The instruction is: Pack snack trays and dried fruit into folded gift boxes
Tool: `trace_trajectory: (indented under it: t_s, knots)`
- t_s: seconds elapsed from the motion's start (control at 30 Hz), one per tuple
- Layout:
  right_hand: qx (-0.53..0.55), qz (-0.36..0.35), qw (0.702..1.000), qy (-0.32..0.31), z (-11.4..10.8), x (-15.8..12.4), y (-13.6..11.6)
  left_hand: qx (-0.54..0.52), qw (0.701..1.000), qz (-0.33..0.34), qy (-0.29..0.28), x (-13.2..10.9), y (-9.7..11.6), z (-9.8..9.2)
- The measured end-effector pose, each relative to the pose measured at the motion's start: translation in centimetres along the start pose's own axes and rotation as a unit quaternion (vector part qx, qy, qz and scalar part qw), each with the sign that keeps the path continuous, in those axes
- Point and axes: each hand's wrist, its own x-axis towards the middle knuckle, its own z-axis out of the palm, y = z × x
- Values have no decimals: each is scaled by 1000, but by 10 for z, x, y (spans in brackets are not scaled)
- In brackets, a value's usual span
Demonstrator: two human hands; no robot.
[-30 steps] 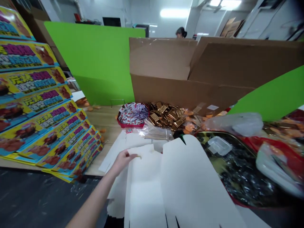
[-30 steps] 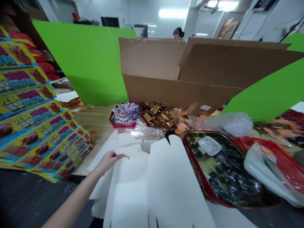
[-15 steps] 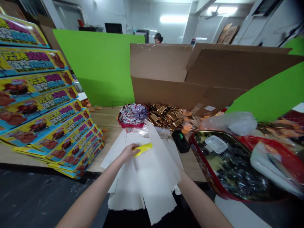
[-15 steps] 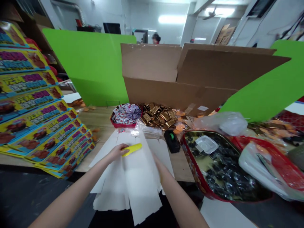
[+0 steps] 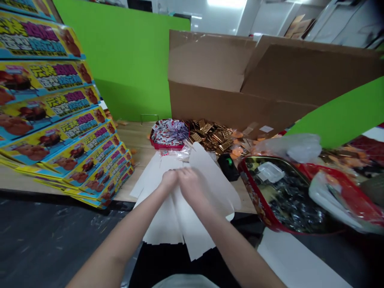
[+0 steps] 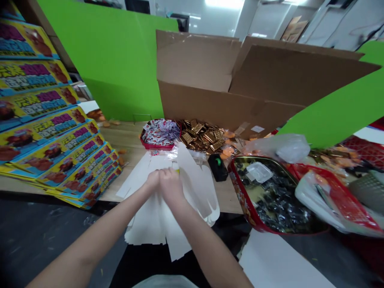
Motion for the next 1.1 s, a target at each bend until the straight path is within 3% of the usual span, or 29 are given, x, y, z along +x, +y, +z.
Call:
trace_trajectory:
  t_s: [0.1, 0.17, 0.27, 0.4, 0.5, 0.57, 0.67, 0.7, 0.73, 0.83, 0.9, 1.0, 1.07, 1.1]
  knots:
    - [-59, -20, 997, -53, 63, 36, 20, 43, 999, -11, -22, -1, 2, -5]
    - [-66, -59, 994, -64, 87, 43, 42, 55, 998, -9, -32, 0, 3, -6]
    - [-86, -88, 990, -70, 105, 38, 61, 61, 998, -11, -32, 1, 6, 0]
    - [-105, -70, 990, -62, 116, 33, 55, 69, 997, -31, -20, 4, 12, 9]
    - [-112, -53, 991, -44, 109, 24, 43, 61, 998, -17, -26, 7, 8, -8]
    - [-111, -9, 994, -19, 97, 0, 34, 48, 999, 6, -19, -1, 0, -29]
    - [-88, 87, 992, -17, 78, -66, 26, 29, 999, 24, 33, -49, -10, -46]
    - [-79, 109, 990, -30, 75, -91, 24, 20, 998, 36, 49, -72, -10, -43]
    - [-74, 122, 989, -44, 73, -114, 22, -16, 994, 96, 50, -97, -7, -35]
    - [-57, 139, 987, -59, 78, -161, 13, -51, 969, 238, -40, -161, 10, 8]
    - [-16, 140, 989, -51, 80, -172, 6, -92, 975, 200, -19, -180, 21, 38]
    - [120, 109, 984, -77, 65, -177, 10, -131, 988, -15, 83, -171, 28, 64]
    - [256, 76, 948, -172, 44, -181, 30, -97, 986, -99, 91, -155, 25, 69]
    - [315, 79, 917, -230, 32, -182, 43, -78, 990, -96, 74, -149, 22, 68]
